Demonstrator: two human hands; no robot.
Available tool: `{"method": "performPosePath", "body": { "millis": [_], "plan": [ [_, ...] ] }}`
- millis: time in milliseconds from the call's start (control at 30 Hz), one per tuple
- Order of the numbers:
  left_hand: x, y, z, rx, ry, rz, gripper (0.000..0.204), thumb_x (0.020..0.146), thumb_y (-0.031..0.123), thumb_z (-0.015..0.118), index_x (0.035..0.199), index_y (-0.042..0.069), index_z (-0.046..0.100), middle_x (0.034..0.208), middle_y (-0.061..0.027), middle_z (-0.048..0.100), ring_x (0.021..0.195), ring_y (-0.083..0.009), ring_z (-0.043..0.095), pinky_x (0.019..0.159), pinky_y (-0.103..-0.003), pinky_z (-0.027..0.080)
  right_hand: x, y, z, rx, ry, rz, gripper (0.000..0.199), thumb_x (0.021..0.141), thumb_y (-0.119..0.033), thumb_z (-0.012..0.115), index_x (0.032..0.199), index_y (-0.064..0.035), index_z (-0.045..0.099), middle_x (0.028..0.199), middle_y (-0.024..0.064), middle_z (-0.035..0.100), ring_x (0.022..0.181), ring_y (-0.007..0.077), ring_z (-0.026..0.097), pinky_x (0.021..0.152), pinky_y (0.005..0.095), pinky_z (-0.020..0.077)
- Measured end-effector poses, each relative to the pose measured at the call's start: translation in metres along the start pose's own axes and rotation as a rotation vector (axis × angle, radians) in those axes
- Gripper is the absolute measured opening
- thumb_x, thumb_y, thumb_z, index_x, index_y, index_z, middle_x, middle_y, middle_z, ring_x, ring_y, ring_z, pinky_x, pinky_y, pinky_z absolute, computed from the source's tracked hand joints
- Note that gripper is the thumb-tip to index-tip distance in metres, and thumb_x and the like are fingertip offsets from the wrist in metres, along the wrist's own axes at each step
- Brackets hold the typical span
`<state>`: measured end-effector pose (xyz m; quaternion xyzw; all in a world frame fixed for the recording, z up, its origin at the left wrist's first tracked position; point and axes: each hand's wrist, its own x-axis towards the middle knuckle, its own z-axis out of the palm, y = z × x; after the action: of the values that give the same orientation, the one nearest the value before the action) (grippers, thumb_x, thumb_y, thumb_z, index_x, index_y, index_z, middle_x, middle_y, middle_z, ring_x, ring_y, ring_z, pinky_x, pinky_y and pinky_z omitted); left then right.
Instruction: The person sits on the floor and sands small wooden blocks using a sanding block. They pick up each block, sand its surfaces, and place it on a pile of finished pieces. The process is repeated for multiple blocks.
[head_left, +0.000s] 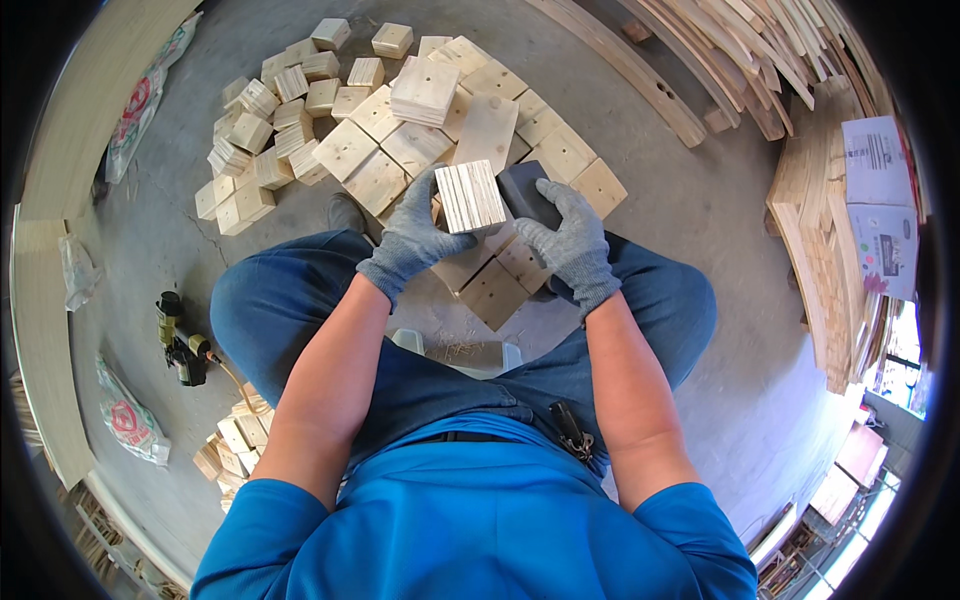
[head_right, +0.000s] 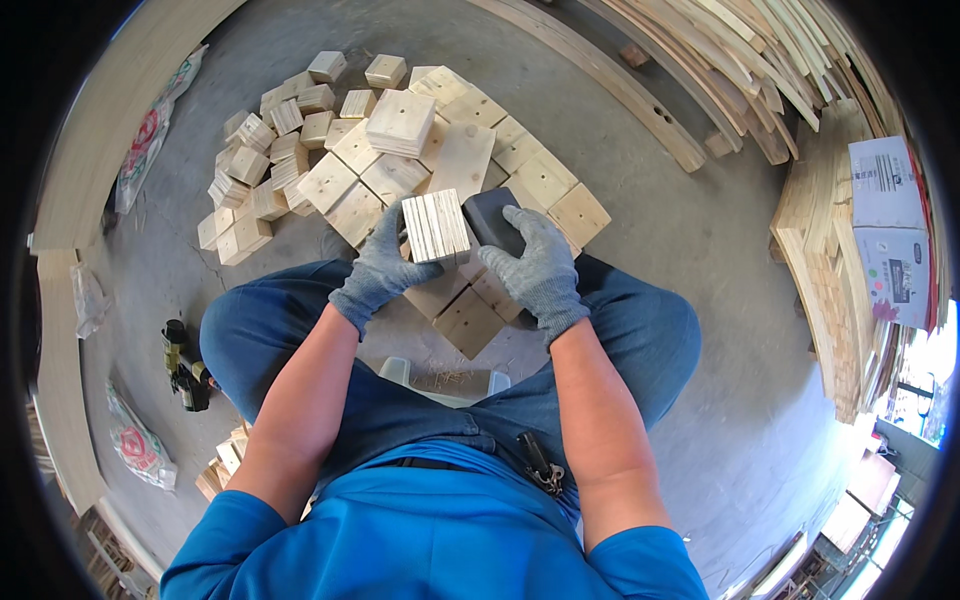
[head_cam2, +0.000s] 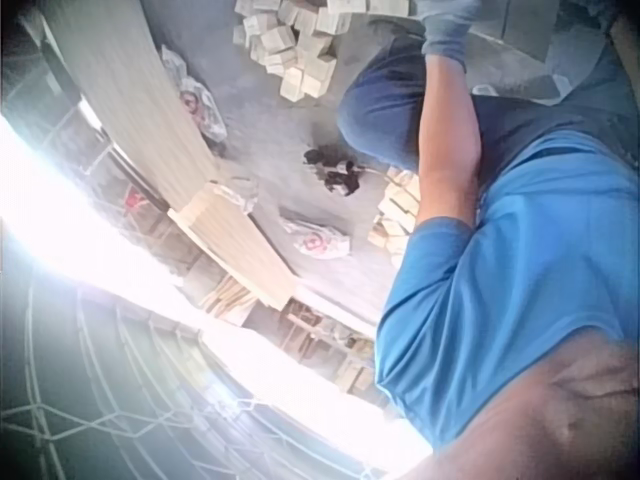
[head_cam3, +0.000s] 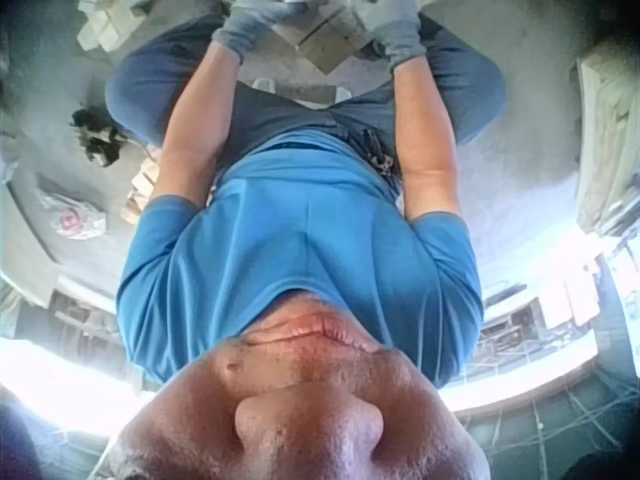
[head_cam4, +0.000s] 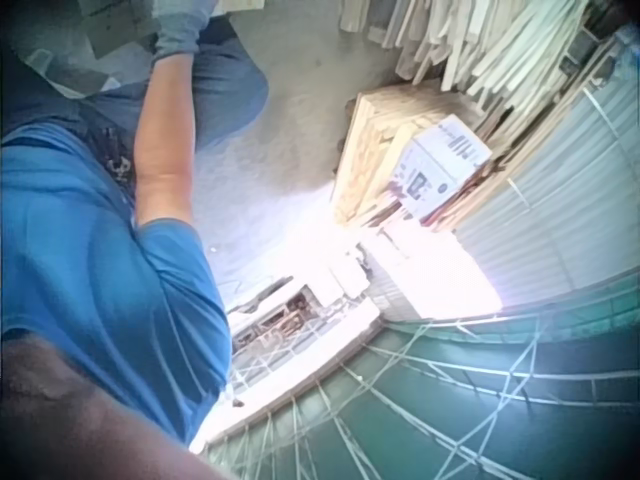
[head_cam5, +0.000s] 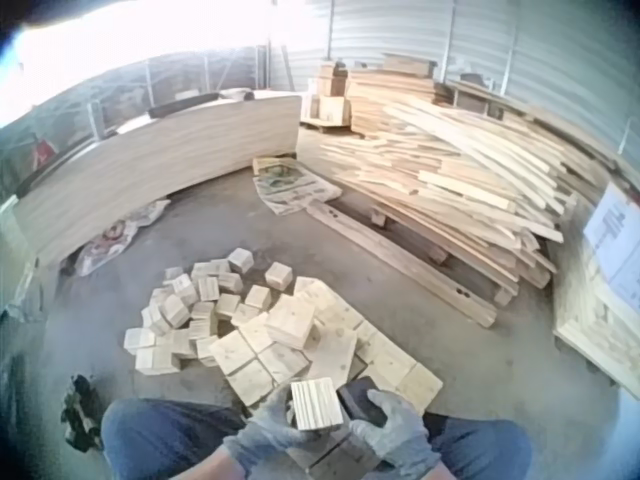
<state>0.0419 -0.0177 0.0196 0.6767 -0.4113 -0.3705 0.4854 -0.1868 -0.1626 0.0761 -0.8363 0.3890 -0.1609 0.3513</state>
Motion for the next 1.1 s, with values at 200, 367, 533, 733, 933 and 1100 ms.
{"method": "performPosePath", "body": {
  "millis": [200, 367, 533, 733, 933, 1100],
  "plan": [
    [-0.001, -0.011, 0.004, 0.112, 0.013, 0.027, 0.115, 0.062, 0.036, 0.101, 0.157, 0.006, 0.046, 0.145, -0.0168, 0.063, 0.139, -0.0302, 0.06, 0.12, -0.038, 0.046, -0.002, -0.002, -0.001, -0.02, 0.021, -0.031, 0.067, 0.082, -0.031, 0.093, 0.136, 0.0011, 0.07, 0.139, 0.0231, 0.069, 0.129, 0.0382, 0.067, 0.113, 0.0451, 0.0522],
    [0.003, -0.002, 0.004, 0.129, -0.044, -0.015, 0.123, 0.061, 0.035, 0.105, 0.16, 0.003, 0.039, 0.148, -0.0167, 0.06, 0.139, -0.0299, 0.058, 0.12, -0.041, 0.046, -0.005, 0.002, -0.005, -0.042, 0.032, -0.043, 0.067, 0.082, -0.031, 0.093, 0.136, 0.0012, 0.069, 0.138, 0.023, 0.07, 0.129, 0.0383, 0.067, 0.113, 0.045, 0.0519],
    [0.002, -0.003, 0.007, 0.142, -0.002, -0.011, 0.115, 0.06, 0.039, 0.1, 0.156, 0.006, 0.046, 0.146, -0.0167, 0.062, 0.137, -0.0309, 0.06, 0.12, -0.038, 0.047, -0.016, 0.0, -0.004, -0.028, 0.08, -0.071, 0.07, 0.081, -0.032, 0.094, 0.137, 0.0014, 0.069, 0.137, 0.0239, 0.07, 0.129, 0.0398, 0.067, 0.114, 0.0452, 0.0514],
    [0.006, -0.013, 0.007, 0.098, -0.045, -0.047, 0.116, 0.061, 0.036, 0.103, 0.156, 0.005, 0.045, 0.146, -0.0146, 0.062, 0.138, -0.0262, 0.059, 0.119, -0.038, 0.046, -0.038, -0.017, 0.003, -0.038, 0.11, -0.104, 0.073, 0.081, -0.033, 0.093, 0.141, -0.0001, 0.067, 0.141, 0.0267, 0.066, 0.131, 0.0439, 0.063, 0.114, 0.0495, 0.0496],
    [0.004, -0.02, 0.008, 0.03, -0.001, 0.031, 0.11, 0.062, 0.034, 0.103, 0.154, 0.005, 0.048, 0.147, -0.0138, 0.062, 0.139, -0.026, 0.058, 0.12, -0.037, 0.045, -0.05, -0.043, 0.012, -0.324, 0.099, -0.207, 0.072, 0.082, -0.035, 0.09, 0.146, -0.0147, 0.066, 0.154, 0.0236, 0.055, 0.13, 0.0466, 0.057, 0.109, 0.0571, 0.0475],
    [0.002, -0.019, 0.006, 0.137, 0.0, -0.006, 0.108, 0.064, 0.032, 0.101, 0.155, 0.007, 0.048, 0.146, -0.0138, 0.062, 0.138, -0.0255, 0.058, 0.12, -0.037, 0.045, -0.035, -0.059, 0.015, -0.516, 0.089, -0.195, 0.07, 0.083, -0.037, 0.087, 0.147, -0.0186, 0.066, 0.153, 0.02, 0.056, 0.13, 0.0456, 0.058, 0.106, 0.0566, 0.0496]
  ]
}}
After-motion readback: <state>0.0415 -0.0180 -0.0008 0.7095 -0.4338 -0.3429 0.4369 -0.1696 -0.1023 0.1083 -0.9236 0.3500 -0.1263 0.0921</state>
